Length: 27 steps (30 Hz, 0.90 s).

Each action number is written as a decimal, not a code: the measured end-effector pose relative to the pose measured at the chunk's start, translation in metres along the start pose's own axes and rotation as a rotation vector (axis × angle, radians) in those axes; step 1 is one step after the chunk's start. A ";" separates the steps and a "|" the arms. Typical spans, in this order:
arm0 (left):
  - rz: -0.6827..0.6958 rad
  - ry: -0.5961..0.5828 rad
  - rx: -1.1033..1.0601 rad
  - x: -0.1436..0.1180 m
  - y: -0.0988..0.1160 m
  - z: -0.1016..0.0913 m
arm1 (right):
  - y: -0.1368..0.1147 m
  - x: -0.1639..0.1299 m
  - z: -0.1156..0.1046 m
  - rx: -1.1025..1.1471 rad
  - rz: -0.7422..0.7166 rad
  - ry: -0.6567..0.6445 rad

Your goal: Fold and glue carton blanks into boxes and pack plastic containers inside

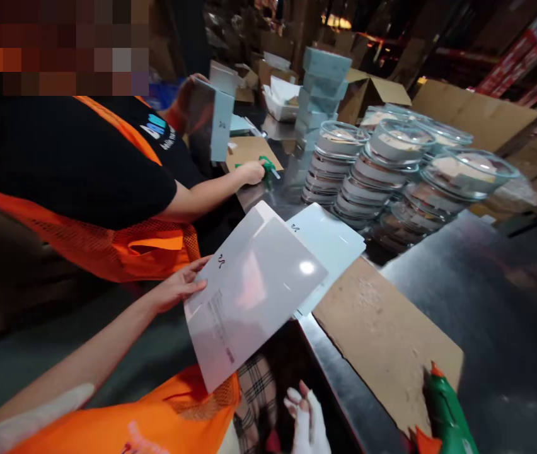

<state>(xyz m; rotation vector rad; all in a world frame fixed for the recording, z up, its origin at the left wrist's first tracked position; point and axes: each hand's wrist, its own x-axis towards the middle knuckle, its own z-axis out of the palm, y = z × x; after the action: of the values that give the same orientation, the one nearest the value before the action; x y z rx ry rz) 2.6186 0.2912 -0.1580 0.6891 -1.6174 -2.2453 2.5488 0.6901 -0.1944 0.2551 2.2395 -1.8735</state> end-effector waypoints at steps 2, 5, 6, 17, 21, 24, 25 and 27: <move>0.032 -0.094 0.249 -0.003 0.022 0.013 | -0.017 -0.005 -0.003 -0.046 -0.124 0.086; 0.066 -0.277 0.528 -0.008 0.041 0.038 | -0.057 -0.006 -0.014 -0.133 -0.503 0.338; 0.076 -0.340 0.583 -0.011 0.044 0.046 | -0.074 -0.006 -0.018 -0.171 -0.644 0.375; 0.587 -0.761 1.024 -0.032 0.019 0.093 | -0.137 0.001 -0.033 -0.321 -0.489 -0.104; 1.007 -0.717 1.167 -0.050 -0.007 0.147 | -0.129 -0.010 -0.041 -0.184 -0.395 0.008; 1.121 -0.656 1.218 -0.065 -0.044 0.184 | -0.130 -0.018 -0.050 -0.103 -0.287 -0.062; 1.148 -0.634 1.223 -0.069 -0.056 0.191 | -0.129 -0.022 -0.054 -0.093 -0.249 -0.097; 1.188 -0.623 1.205 -0.077 -0.075 0.194 | -0.126 -0.031 -0.064 -0.114 -0.172 -0.159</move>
<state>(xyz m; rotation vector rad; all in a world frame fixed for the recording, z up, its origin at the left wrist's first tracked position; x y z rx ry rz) 2.5827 0.5103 -0.1631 -0.7690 -2.5493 -0.4973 2.5424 0.7306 -0.0558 -0.1048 2.3112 -1.7666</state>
